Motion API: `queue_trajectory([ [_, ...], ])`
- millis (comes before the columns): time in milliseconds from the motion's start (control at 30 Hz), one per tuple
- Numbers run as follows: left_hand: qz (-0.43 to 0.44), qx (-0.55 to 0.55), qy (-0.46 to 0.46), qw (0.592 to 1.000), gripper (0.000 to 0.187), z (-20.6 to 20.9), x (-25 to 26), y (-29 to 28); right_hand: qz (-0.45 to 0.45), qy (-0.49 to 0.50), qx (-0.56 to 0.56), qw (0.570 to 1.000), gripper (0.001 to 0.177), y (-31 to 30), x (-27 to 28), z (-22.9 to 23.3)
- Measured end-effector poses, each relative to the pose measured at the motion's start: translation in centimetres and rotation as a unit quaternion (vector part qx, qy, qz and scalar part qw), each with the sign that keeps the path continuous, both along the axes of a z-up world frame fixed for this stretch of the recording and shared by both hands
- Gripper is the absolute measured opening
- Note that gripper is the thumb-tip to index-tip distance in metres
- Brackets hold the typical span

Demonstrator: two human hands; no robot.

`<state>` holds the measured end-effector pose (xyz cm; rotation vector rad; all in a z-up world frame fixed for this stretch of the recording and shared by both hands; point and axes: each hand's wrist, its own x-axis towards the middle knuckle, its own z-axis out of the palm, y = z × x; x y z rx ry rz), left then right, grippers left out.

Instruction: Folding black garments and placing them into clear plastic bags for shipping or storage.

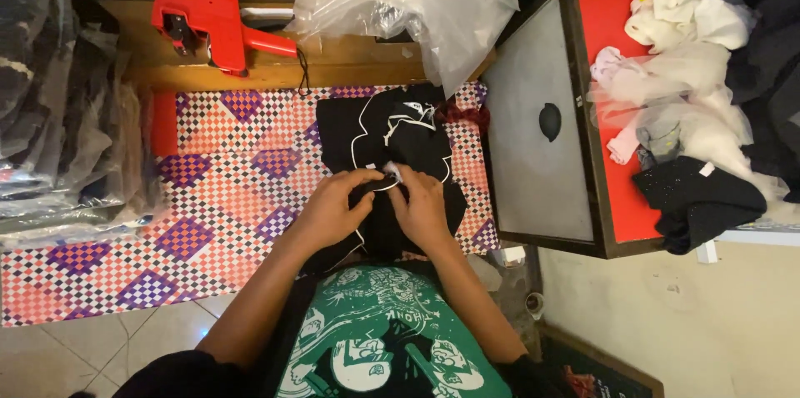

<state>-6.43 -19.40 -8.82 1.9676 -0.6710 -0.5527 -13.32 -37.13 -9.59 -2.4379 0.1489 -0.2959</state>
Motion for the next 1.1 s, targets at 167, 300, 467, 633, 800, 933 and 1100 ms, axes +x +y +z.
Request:
queue_trajectory([
  [167, -0.046, 0.086, -0.093, 0.991, 0.067, 0.5, -0.6, -0.7, -0.035, 0.028, -0.012, 0.999, 0.014, -1.6, 0.5, -3.9],
  [300, 0.027, 0.063, -0.201, 0.977, 0.066, -4.4, -0.4, -1.0, -0.113, 0.053, 0.090, 0.988, 0.016, -2.4, 1.3, -1.2],
  [467, 0.131, 0.001, -0.071, 0.989, 0.016, -2.8, 1.2, 0.4, -0.142, 0.009, 0.114, 0.983, 0.037, -4.1, 1.5, -2.0],
  [633, 0.169, -0.012, -0.050, 0.984, 0.015, -2.5, 1.6, 0.4, -0.181, 0.022, 0.112, 0.977, 0.028, -4.2, 0.3, -3.7],
  [800, -0.132, 0.044, 0.049, 0.989, 0.026, 2.5, 0.0, 0.6, -0.168, 0.254, 0.150, 0.941, 0.048, -2.9, -0.9, 3.0],
  [933, -0.267, 0.209, 0.185, 0.922, 0.059, 0.3, 0.9, 0.0, -0.214, 0.305, 0.133, 0.918, 0.070, -7.9, -2.2, -5.2],
  [1100, -0.048, 0.089, 0.012, 0.995, 0.056, -8.5, 3.0, -1.1, -0.267, 0.286, 0.174, 0.904, 0.092, -11.0, -3.9, -16.9],
])
